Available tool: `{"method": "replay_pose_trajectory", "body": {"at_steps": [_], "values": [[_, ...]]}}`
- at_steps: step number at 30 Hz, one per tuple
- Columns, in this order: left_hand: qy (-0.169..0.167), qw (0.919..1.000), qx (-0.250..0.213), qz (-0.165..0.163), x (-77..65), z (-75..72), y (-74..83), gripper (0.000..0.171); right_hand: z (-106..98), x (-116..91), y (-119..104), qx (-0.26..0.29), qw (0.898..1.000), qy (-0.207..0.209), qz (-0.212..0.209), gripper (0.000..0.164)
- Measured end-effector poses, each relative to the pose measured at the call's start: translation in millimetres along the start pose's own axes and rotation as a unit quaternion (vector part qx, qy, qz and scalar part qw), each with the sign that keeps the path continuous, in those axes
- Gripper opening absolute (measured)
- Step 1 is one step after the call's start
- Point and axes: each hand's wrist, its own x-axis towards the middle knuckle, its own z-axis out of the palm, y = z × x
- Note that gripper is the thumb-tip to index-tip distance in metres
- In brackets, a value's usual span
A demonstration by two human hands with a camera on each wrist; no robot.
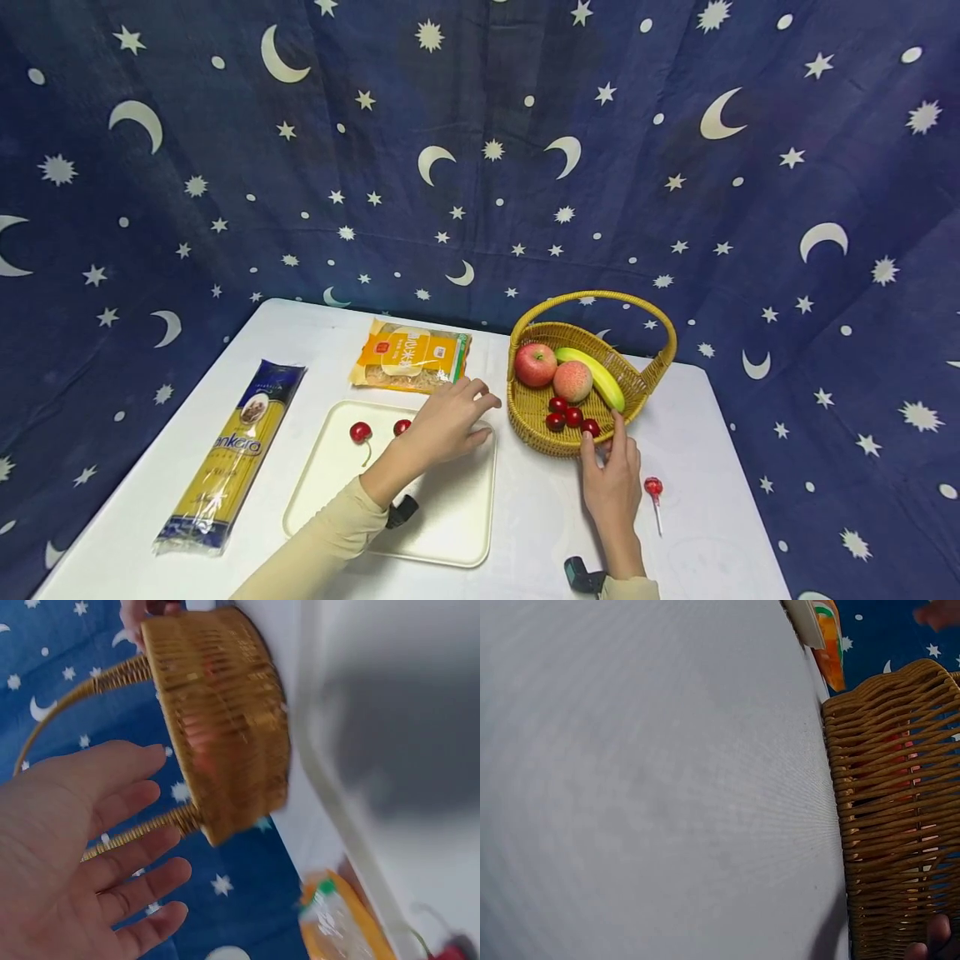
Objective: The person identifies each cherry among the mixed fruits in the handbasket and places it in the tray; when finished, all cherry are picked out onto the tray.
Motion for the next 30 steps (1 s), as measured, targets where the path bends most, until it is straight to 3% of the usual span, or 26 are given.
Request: {"method": "replay_pose_trajectory", "body": {"at_steps": [10,20,30], "values": [[-0.02,0.9984,0.024,0.048,45.9,0.9,34.4,0.032,-3,-1,1,-0.005,1.0,0.002,-0.002,0.064],[-0.077,0.9923,0.051,0.082,84.1,5.5,60.4,0.032,0,-1,0,-0.007,1.0,0.001,-0.002,0.064],[-0.143,0.984,0.082,0.068,106.9,14.0,70.7,0.033,0,0,0,-0.007,1.0,-0.001,0.0,0.064]]}}
